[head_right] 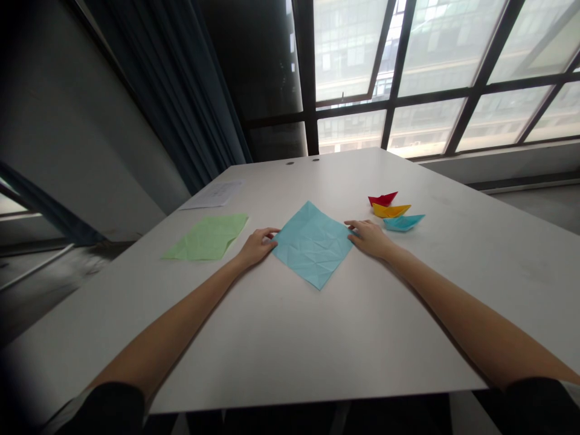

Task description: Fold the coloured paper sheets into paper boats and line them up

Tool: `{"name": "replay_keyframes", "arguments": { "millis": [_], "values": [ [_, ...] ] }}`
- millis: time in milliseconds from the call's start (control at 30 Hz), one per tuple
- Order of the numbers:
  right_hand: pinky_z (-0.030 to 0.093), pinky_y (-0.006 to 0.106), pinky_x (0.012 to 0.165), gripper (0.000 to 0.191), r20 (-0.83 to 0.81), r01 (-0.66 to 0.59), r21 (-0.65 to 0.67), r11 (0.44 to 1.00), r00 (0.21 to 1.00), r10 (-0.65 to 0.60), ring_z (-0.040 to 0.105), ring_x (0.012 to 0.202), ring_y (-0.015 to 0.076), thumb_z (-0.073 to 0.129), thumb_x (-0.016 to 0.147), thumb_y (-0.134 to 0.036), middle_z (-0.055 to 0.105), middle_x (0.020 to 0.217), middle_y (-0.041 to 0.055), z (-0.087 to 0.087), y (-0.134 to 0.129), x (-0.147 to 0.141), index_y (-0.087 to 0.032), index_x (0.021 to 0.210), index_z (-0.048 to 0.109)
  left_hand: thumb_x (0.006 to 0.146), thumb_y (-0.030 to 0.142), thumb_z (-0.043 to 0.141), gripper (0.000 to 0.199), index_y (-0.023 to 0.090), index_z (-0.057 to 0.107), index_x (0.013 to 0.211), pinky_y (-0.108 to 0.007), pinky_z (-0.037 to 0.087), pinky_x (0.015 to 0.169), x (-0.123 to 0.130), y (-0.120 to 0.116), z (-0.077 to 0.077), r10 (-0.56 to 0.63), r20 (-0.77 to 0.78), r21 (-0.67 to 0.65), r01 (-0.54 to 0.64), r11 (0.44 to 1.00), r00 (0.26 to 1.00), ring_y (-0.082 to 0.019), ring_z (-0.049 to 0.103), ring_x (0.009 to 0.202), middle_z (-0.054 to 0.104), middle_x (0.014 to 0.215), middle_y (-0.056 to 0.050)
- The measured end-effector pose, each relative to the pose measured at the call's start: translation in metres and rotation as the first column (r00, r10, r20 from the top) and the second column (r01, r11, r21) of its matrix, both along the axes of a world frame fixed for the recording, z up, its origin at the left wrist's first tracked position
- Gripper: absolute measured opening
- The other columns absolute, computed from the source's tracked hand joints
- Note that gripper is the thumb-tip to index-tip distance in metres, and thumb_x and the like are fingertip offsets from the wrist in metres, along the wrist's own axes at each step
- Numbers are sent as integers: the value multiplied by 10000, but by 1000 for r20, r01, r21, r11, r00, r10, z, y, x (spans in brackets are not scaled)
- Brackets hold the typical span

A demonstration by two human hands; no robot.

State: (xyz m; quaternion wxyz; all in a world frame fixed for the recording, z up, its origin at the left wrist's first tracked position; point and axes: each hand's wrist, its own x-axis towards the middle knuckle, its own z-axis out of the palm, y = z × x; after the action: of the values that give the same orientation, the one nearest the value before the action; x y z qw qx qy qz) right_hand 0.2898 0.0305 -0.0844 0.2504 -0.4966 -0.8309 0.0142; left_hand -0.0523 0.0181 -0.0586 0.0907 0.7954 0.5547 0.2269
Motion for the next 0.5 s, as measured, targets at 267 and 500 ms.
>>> {"name": "replay_keyframes", "arguments": {
  "millis": [267, 500],
  "values": [
    [458, 332, 710, 418, -116, 61, -54, 997, 991, -67, 588, 750, 195, 510, 750, -268, 655, 877, 52, 6, -2, -2, -180, 1157, 537, 722, 192, 506, 364, 210, 603, 1073, -299, 419, 885, -3, 3, -2, 12, 109, 6, -12, 1000, 994, -180, 573, 921, 653, 933, -13],
    [456, 310, 711, 278, -139, 72, -79, 994, 987, -82, 600, 771, 194, 520, 734, -287, 679, 836, 38, 9, -3, -1, -187, 965, 637, 709, 172, 525, 231, 169, 663, 894, -301, 432, 839, -4, 8, -3, 19, 150, 29, -24, 999, 989, -182, 595, 863, 677, 884, -31]
  ]
}}
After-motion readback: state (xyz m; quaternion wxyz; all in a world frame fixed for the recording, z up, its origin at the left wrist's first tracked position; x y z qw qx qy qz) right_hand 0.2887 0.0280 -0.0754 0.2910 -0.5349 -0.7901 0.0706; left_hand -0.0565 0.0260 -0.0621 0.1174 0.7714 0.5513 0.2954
